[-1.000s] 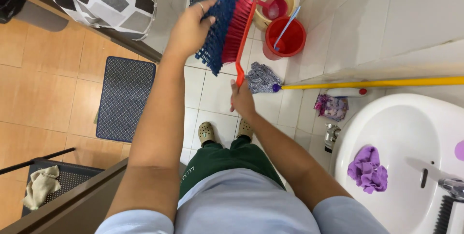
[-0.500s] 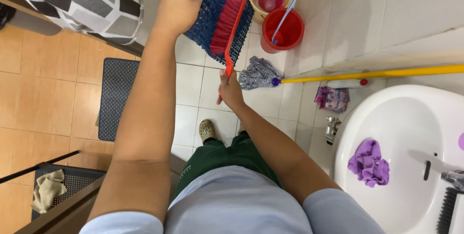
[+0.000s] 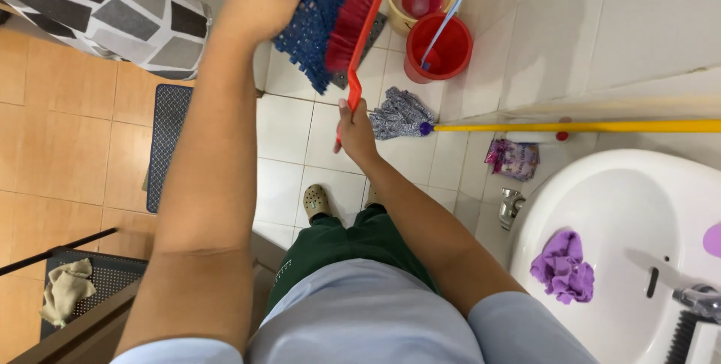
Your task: The recorder cleans a bathroom floor by scrubbing floor mats with a brush and mopping the tile surface.
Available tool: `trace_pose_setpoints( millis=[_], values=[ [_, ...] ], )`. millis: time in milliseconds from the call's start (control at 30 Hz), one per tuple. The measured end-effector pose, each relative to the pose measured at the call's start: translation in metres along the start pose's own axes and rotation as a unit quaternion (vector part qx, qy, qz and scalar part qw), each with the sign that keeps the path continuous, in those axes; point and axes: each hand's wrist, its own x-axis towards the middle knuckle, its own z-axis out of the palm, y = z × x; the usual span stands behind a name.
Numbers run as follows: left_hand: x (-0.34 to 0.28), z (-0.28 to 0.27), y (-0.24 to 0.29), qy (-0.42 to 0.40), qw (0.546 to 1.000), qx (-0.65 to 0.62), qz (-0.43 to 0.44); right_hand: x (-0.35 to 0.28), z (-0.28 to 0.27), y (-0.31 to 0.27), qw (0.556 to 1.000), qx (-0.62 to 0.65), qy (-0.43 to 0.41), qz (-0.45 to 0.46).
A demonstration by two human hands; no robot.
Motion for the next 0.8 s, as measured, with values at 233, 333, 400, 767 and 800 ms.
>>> trace_pose_setpoints(
  millis=[233,333,400,767,800],
  values=[
    [0.007,-0.017,-0.017,0.031,0.999,0.04,0.016,0.041,-0.032,0.044,0.974,-0.075,-0.006,0.212],
    [0.0,-0.008,-0.029,0.07,0.992,0.019,-0.105,0.024,-0.024,0.037,0.991,0.031,0.007,0.132],
    [-0.002,0.005,-0.039,0.085,0.993,0.052,-0.065,0.0,-0.017,0.008,0.992,0.121,-0.02,-0.013],
    [-0.002,0.01,0.002,0.003,0.986,-0.153,-0.069,0.035,-0.036,0.02,0.996,-0.04,-0.047,0.066],
    [-0.003,0.007,-0.004,0.009,0.982,-0.119,-0.146,0.039,-0.038,0.025,0.99,-0.069,-0.052,0.113]
  ],
)
